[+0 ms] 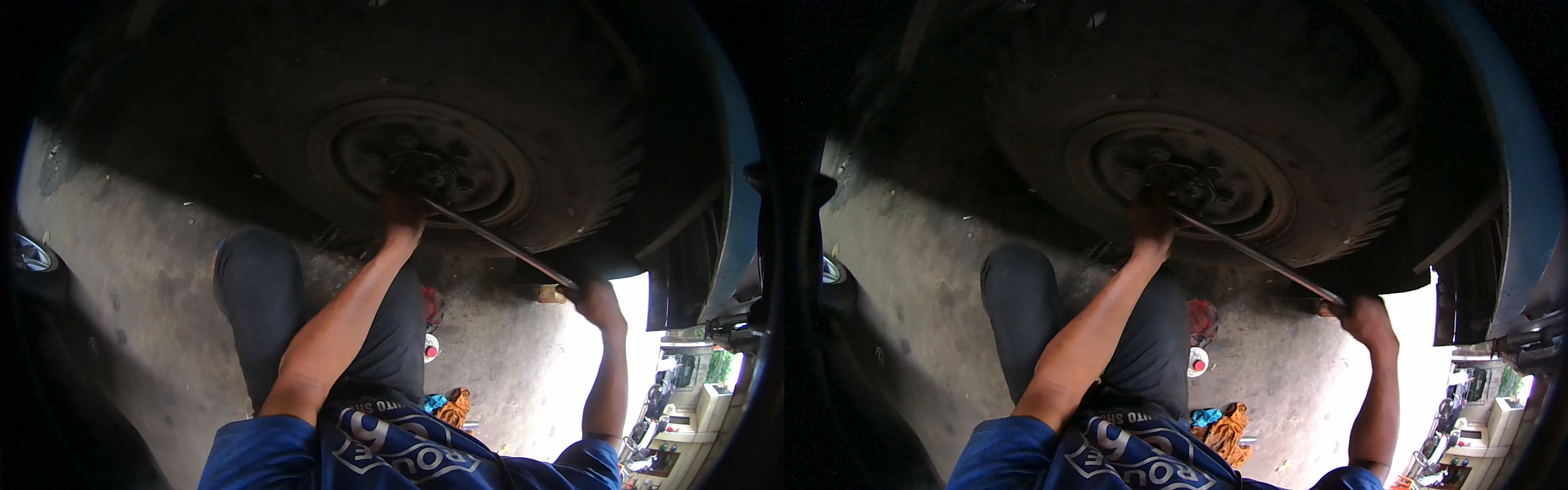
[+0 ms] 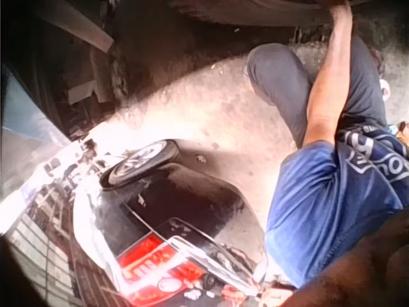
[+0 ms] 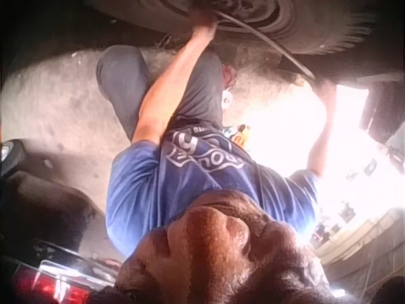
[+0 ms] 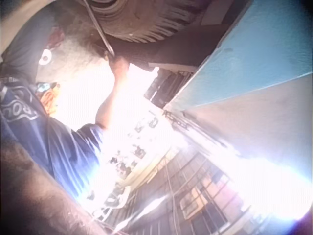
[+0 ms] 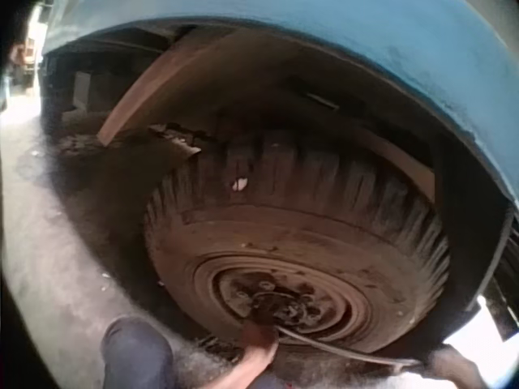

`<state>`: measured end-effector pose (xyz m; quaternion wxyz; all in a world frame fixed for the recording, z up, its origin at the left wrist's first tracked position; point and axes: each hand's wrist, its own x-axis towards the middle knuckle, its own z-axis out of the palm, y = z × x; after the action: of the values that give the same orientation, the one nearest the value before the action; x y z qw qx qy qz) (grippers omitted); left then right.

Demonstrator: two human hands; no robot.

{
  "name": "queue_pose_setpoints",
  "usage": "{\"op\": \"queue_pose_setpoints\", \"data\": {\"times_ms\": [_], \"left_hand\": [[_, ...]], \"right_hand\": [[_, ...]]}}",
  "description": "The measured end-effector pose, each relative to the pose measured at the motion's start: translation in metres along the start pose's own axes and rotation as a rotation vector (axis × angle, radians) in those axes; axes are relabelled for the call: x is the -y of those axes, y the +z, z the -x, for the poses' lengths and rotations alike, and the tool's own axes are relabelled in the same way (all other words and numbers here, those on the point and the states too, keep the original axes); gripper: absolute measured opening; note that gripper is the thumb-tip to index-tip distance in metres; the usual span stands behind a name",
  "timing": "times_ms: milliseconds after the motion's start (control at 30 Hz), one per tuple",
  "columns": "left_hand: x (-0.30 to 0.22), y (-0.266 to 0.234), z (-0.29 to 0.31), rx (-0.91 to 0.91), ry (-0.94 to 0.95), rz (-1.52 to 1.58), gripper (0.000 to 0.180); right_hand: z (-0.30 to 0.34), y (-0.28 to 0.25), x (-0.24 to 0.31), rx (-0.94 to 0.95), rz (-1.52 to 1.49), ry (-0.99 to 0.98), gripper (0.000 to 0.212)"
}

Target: The person kneels beside a car and uses a lug wrench to loosen and remove the nuts from a wheel. After removing the nuts, the person stands up and walks away from the wheel.

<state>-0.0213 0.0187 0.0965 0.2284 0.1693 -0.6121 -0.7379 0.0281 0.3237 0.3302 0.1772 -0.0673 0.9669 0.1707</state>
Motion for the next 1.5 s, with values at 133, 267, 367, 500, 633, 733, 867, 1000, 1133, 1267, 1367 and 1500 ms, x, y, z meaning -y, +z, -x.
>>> {"op": "queue_pose_setpoints", "data": {"times_ms": [133, 267, 367, 500, 633, 733, 867, 1000, 1133, 1267, 1367, 1500], "left_hand": [[-0.008, -0.002, -0.002, 0.049, 0.1, -0.273, 0.031], [-0.01, -0.004, -0.008, -0.009, 0.264, -0.277, 0.026], [-0.009, -0.004, -0.011, -0.001, 0.23, -0.216, 0.042], [-0.006, -0.006, -0.009, -0.037, 0.238, -0.342, 0.038], [0.0, -0.007, -0.006, -0.058, 0.337, -0.642, 0.03], [0.004, -0.006, -0.003, -0.075, 0.35, -0.673, 0.027], [-0.003, -0.002, 0.001, -0.175, 0.383, -0.588, 0.026], [-0.023, 0.001, 0.005, -0.102, 0.063, -0.396, 0.031], [-0.034, 0.004, 0.007, -0.15, 0.138, -0.381, 0.031], [-0.027, 0.0, 0.004, -0.074, 0.173, -0.398, 0.025], [-0.019, -0.007, -0.002, -0.012, 0.349, -0.65, 0.022], [-0.018, -0.008, -0.004, 0.066, 0.291, -0.65, 0.024]], "right_hand": [[-0.032, 0.08, 0.01, 0.036, -0.201, -0.071, 0.051], [-0.062, 0.142, 0.021, 0.136, -0.322, -0.092, 0.052], [-0.078, 0.178, 0.029, 0.138, -0.391, -0.158, 0.051], [-0.093, 0.201, 0.034, 0.056, -0.465, -0.277, 0.054], [-0.105, 0.212, 0.036, 0.331, -0.394, -0.273, 0.055], [-0.114, 0.231, 0.036, 0.266, -0.395, -0.282, 0.05], [-0.135, 0.266, 0.027, -0.229, -0.307, -0.604, 0.036], [-0.162, 0.286, 0.017, -0.416, -0.329, -0.79, 0.023], [-0.18, 0.312, 0.024, -0.228, -0.542, -0.679, 0.02], [-0.202, 0.38, 0.051, -0.339, -0.602, -0.669, 0.023], [-0.227, 0.438, 0.078, -0.111, -0.569, -0.672, 0.036], [-0.24, 0.437, 0.094, -0.147, -0.49, -0.496, 0.042]]}}
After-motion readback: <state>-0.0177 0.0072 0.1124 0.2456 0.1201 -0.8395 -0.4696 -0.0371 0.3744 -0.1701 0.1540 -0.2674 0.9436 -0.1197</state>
